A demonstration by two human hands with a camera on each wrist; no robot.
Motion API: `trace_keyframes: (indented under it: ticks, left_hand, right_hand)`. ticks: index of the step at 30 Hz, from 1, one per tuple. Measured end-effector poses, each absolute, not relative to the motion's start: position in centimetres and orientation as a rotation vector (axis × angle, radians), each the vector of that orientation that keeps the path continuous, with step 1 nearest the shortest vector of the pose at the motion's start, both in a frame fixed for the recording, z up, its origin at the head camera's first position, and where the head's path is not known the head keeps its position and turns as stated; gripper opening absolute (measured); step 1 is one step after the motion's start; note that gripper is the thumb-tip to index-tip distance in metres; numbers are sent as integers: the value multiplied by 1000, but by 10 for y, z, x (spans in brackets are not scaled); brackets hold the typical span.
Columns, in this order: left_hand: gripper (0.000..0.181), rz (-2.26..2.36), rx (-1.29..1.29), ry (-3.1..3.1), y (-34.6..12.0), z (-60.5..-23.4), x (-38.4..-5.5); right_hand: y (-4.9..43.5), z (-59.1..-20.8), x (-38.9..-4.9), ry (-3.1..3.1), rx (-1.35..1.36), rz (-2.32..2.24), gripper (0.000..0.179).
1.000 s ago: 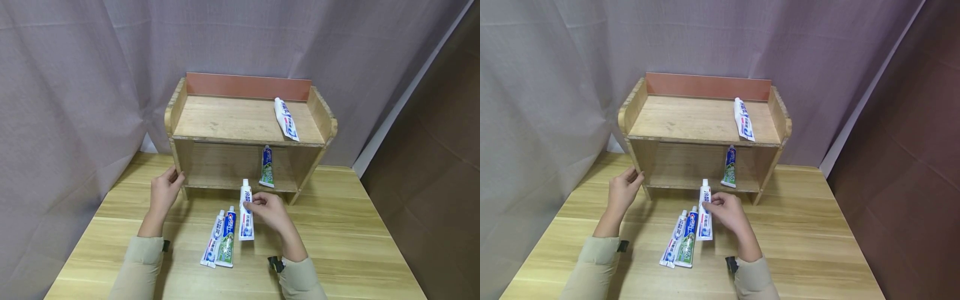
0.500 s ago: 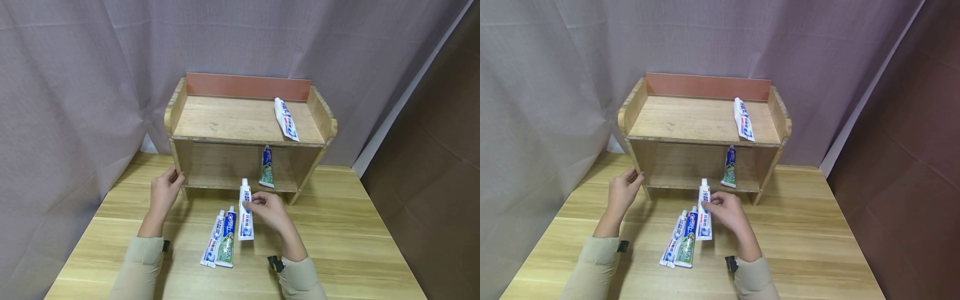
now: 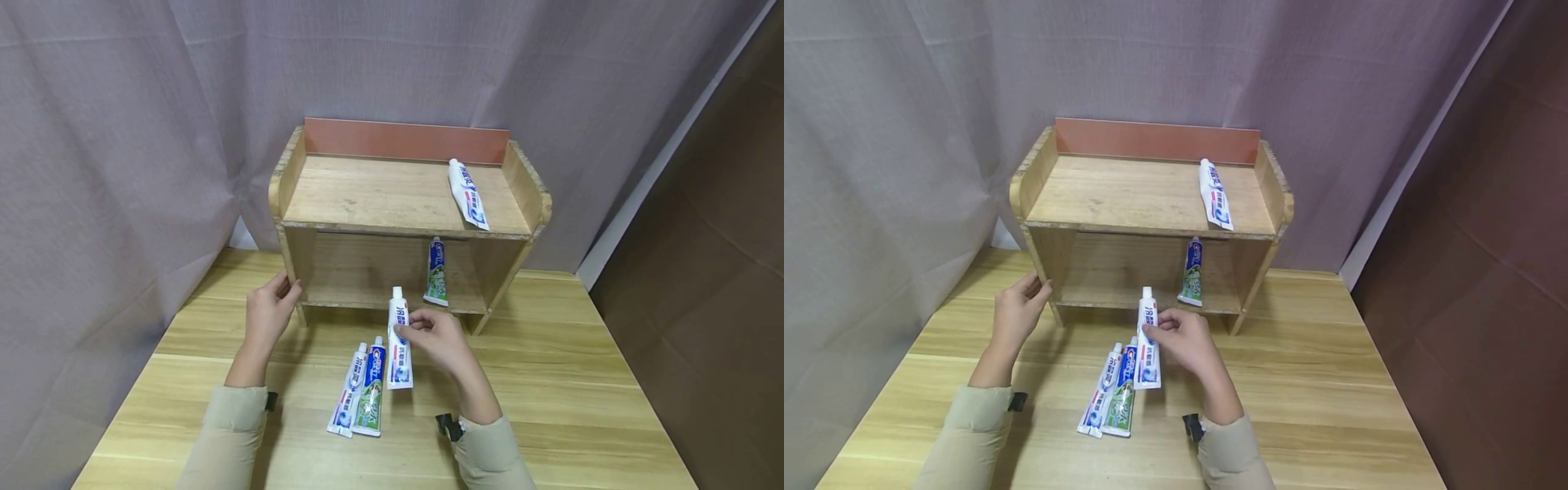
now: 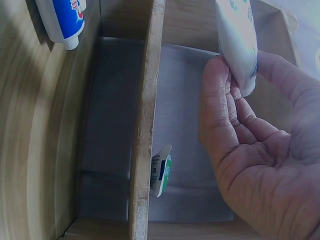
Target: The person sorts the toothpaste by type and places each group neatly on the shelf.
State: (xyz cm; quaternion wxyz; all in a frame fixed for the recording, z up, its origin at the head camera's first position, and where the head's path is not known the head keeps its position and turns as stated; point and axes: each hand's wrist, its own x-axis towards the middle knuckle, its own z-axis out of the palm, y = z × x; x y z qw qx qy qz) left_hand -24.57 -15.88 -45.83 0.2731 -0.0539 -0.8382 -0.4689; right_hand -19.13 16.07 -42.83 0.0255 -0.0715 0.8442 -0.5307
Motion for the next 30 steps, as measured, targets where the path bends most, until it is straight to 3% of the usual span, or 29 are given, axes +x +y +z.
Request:
trace_keyframes:
  ticks: [24, 30]
  left_hand:
    - [34, -1266, -122, -2265, -159, -459, -246]
    - [35, -1271, -116, -2273, -159, -460, -246]
  right_hand:
    - [158, -412, -195, 2613, -290, -1662, 21]
    - [154, -392, -187, 2602, -304, -1635, 19]
